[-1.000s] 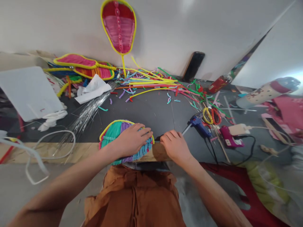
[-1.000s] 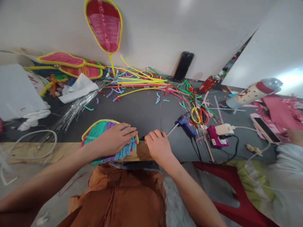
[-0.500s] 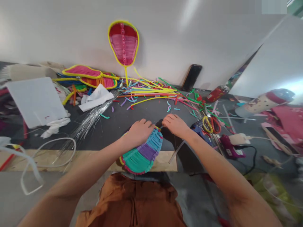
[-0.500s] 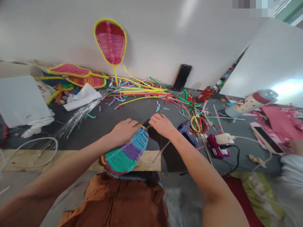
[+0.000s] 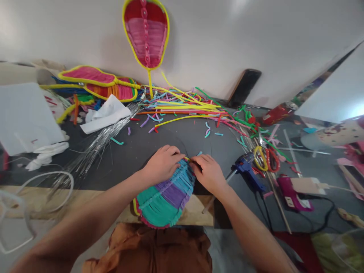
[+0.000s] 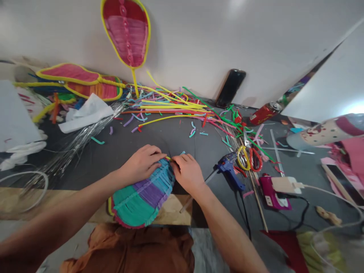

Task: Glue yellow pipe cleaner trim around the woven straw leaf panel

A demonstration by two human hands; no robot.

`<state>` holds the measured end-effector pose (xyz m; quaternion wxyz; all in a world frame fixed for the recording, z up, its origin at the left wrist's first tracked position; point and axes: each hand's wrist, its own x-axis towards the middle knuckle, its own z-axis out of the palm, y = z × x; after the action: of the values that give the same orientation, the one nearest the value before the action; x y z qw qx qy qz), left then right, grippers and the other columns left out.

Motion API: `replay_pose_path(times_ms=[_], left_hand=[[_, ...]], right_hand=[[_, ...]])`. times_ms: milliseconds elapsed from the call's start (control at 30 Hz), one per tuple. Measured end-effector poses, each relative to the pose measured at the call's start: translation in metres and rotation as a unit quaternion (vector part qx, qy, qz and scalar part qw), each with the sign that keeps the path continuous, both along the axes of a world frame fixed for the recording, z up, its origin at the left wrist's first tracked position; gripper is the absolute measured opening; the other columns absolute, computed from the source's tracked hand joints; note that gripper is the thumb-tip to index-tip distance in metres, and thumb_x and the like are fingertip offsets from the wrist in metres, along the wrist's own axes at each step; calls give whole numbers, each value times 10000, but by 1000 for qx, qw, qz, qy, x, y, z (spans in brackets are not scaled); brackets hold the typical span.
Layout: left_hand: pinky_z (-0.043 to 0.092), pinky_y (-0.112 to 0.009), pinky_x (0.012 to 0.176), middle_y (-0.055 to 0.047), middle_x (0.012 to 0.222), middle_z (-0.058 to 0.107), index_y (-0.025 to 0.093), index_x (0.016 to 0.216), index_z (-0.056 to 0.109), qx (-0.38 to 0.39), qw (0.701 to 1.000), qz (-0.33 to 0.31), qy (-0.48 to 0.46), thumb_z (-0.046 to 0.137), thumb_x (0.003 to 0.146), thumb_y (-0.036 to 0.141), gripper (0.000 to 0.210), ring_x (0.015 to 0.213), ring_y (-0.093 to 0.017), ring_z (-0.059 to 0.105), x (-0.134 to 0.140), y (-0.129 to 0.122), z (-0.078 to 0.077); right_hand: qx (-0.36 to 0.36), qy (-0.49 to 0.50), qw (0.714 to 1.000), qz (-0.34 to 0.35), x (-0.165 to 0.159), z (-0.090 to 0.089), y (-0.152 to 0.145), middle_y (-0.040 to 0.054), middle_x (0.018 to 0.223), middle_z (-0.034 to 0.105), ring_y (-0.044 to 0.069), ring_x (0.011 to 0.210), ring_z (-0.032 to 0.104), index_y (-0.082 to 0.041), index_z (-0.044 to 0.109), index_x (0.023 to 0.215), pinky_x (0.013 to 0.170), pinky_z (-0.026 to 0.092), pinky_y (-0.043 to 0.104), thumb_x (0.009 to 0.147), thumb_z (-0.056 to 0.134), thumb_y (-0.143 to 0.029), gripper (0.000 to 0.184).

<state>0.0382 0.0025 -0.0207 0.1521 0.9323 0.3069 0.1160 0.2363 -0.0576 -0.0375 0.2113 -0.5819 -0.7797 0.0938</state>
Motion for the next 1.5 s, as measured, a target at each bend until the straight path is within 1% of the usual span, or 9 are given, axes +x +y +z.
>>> replay_pose_path(times_ms=[67,167,267,367,533,700,900,1167,1500], left_hand=[[466,-378,877,-98,1033,609,147,1169,616,-10,1000,5,-24,508,885,197,308,968,-222,545,0,2,-4],[487,-354,831,-87,1001,646,150,1124,648,-26,997,13,-74,452,887,124,310,926,-207,577,-1,6,-12],[502,-322,796,-67,984,682,161,1074,670,-41,992,18,-118,399,878,70,347,896,-185,610,-2,10,-17],[507,-323,807,-59,979,702,169,1037,672,-39,990,29,-133,397,888,96,322,897,-180,629,-1,11,-17],[508,-317,773,-55,938,706,173,1011,664,-28,993,44,-110,397,899,128,294,862,-183,634,1,9,-15],[502,-319,757,-56,936,685,180,976,688,0,993,18,-116,412,877,100,304,849,-188,613,0,7,-15],[492,-307,740,-55,917,666,210,979,699,41,995,3,-87,407,899,92,325,829,-176,579,-1,4,-14],[488,-311,740,-66,908,640,185,1016,674,57,997,-11,-56,420,924,131,276,822,-182,546,1,2,-10],[453,-282,713,-41,900,625,258,1073,662,122,992,-5,-15,439,919,111,308,811,-168,523,2,0,-14]], right_hand=[[-6,13,1000,-9,-1,0,1,64,823,694,209,781,603,-179,663,876,720,472,324,873,562,-188,101],[-17,41,999,-20,-2,1,2,46,787,697,197,754,615,-196,658,838,703,466,312,878,548,-203,118],[-25,69,997,-32,-2,2,0,48,807,705,195,771,633,-203,662,877,711,470,309,882,526,-210,137],[-20,83,996,-32,-1,2,-1,54,824,707,197,776,639,-198,662,929,711,477,311,877,527,-200,145],[0,86,996,-1,-1,1,-1,45,802,706,193,778,635,-204,669,877,733,482,309,886,520,-172,153],[10,75,997,9,-2,1,0,50,783,702,195,765,626,-193,684,875,730,488,320,886,529,-179,156],[21,74,997,17,-2,0,0,58,767,690,196,755,613,-180,696,875,733,493,329,900,524,-203,175],[-46,135,990,14,6,7,-4,39,834,719,194,802,643,-214,694,917,749,504,328,861,562,-169,150],[-55,138,989,17,7,6,-3,36,815,708,196,802,635,-226,698,886,747,502,334,865,568,-179,140]])
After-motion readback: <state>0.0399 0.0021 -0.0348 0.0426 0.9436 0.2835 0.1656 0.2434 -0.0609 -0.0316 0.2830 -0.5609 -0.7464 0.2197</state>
